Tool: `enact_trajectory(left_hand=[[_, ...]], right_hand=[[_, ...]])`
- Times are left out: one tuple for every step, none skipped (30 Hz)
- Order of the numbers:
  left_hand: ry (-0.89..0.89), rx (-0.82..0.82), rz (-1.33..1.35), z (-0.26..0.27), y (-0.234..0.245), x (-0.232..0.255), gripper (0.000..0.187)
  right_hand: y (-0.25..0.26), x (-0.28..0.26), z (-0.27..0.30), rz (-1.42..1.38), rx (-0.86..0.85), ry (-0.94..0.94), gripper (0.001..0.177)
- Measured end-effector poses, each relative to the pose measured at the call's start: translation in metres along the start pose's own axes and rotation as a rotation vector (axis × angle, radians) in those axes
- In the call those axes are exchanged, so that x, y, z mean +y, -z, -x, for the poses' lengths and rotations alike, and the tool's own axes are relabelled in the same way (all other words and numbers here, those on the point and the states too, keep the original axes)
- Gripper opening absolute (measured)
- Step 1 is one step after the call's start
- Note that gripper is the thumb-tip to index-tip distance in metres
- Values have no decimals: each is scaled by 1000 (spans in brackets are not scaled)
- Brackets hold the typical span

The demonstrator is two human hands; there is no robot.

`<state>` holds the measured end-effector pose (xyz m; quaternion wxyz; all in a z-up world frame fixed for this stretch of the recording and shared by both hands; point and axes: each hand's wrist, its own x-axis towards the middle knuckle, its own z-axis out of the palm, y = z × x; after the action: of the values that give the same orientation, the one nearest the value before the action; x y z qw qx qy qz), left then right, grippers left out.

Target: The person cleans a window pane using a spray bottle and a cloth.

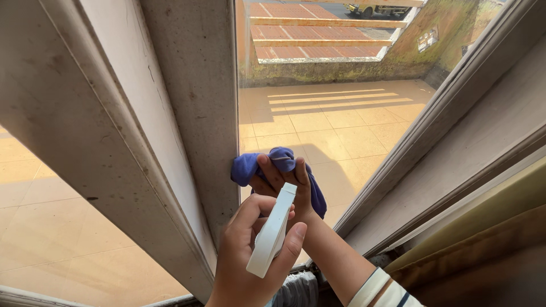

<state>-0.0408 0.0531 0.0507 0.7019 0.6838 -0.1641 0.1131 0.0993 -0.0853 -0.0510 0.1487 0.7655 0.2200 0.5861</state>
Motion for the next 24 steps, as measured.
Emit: enact_trajectory(left_hand=[[9,-10,11,0,-3,-1,29],[15,-19,22,0,-5,-1,28],[22,-29,33,-1,-8,-2,28],[60,-44,31,-2,-9,-2,30],[99,-59,28,-3,-12,-3,31],[135,-74,24,-5,-14,-4,33],[111,-70,25,-6,-15,-4,31],[88,-68,30,-6,-17,-5,30],[64,-66,35,-7,-19,-6,29],[66,-66,32,-7,-20,-6,29],[67,-65,28,-8,-20,-7,29],[68,-64,24,-9,-21,-7,29],[85,-64,22,-9,-21,-7,29],[101,-65,20,-10,-22,-8,29],[118,-66,18,-11,-23,-8,29],[109,-62,9,-12,-24,-8,28],[101,-58,1,-13,-25,-8,28],[94,-54,-7,-14,-26,-9,28],[93,-61,-4,-16,-25,-11,28],[97,-66,-1,-15,-24,-12,28],[101,-72,3,-15,-23,-14,27],[113,-76,1,-15,-22,-15,27],[124,-79,0,-14,-21,-16,27],[137,-83,-1,-14,-20,-16,26]], right_hand=[[-3,8,-12,-4,48,-29,33],[-3,19,-28,-7,98,-58,29],[2,35,-42,-89,107,-96,32],[9,50,-57,-179,116,-136,37],[15,70,-74,-150,43,-203,39],[22,90,-88,-222,74,-295,44],[27,109,-98,-294,108,-386,49],[31,128,-105,-291,151,-429,51],[35,140,-104,-287,184,-484,53],[35,151,-101,-288,218,-539,55],[33,156,-93,-284,239,-608,57],[27,155,-81,-293,261,-672,58],[21,155,-67,-304,283,-735,59],[17,144,-46,-331,279,-800,60],[12,133,-25,-358,276,-865,62],[8,110,-4,-395,248,-935,64],[2,84,14,-426,232,-1010,66],[-1,58,31,-453,177,-1088,67],[-2,30,44,-492,161,-1078,69],[-3,12,55,-531,141,-1069,72],[-8,9,61,-513,125,-1029,69],[-11,6,63,-497,110,-987,67],[-13,5,62,-481,95,-946,65],[-13,5,57,-464,79,-905,63]])
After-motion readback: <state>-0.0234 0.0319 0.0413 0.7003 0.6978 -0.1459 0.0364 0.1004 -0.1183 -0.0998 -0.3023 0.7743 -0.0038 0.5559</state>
